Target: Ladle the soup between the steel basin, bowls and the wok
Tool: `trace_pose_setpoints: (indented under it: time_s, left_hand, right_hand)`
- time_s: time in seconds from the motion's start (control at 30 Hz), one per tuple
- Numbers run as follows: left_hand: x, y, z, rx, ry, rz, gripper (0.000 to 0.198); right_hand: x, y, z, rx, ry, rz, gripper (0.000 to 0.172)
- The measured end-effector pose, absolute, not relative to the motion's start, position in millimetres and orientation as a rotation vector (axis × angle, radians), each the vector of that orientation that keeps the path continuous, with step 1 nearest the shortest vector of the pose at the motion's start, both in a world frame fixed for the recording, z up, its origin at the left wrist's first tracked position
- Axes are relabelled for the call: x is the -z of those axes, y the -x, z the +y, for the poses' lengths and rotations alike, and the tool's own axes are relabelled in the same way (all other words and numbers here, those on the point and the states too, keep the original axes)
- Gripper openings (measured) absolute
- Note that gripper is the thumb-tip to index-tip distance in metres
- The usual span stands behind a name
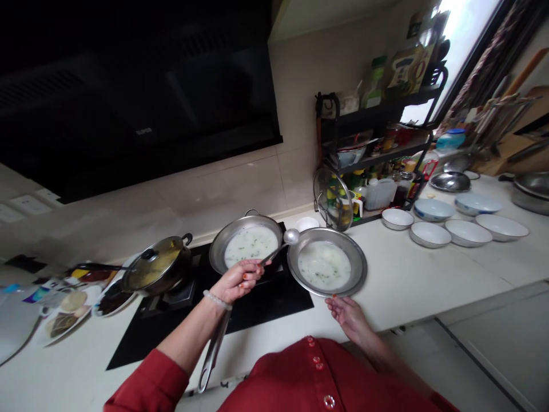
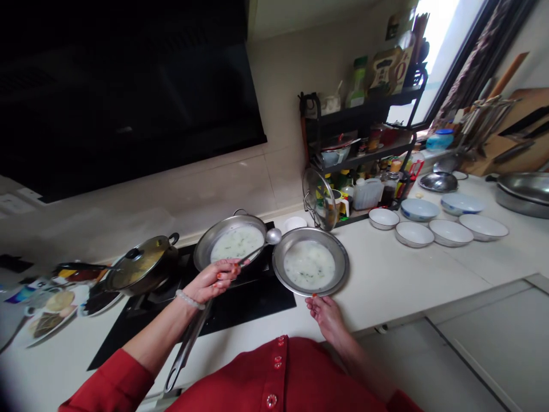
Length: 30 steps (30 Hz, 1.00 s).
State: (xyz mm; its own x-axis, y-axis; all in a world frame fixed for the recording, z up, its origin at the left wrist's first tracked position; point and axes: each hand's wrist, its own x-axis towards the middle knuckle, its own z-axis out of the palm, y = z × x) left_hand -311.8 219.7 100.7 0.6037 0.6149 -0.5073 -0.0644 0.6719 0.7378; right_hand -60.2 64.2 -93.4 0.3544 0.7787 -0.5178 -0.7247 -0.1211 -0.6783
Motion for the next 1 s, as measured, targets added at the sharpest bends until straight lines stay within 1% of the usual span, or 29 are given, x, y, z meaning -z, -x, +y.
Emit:
trace_pose_setpoints:
  time_s: [0.13, 0.27, 0.37, 0.53, 0.73, 0.87, 1.0]
  left_hand:
    - [-106, 346, 238, -0.561, -0.922, 0.997, 0.017]
    - [-92, 371, 250, -0.583, -1.105, 1.255, 0.008]
    - [-80, 379, 252, -0.565, -1.159, 1.338, 0.009]
    - [-67, 380, 255, -0.549, -1.102, 1.326, 0.014]
    - [-69, 387, 266, -0.504, -0.79, 1.2, 0.007]
    - [-72, 392, 270, -0.534, -0.643, 1.155, 0.015]
    - [-77, 391, 267, -0.539, -0.599, 1.135, 0.018]
  right_hand:
    - [94, 60, 64, -1.278, 1.11, -0.067, 0.025]
    - [93, 61, 65, -1.278, 1.111, -0.057, 0.025]
    - [94, 61, 65, -1.273, 1.11, -0.052, 0.025]
    - [93, 61, 65, -1.273, 1.118, -0.062, 0.024]
    - [93, 61, 65, -1.276, 1.12, -0.042, 0.025]
    - [94, 61, 65, -1.275, 1.108, -0.045, 0.025]
    - [94, 61, 65, -1.276, 1.104, -0.052, 0.025]
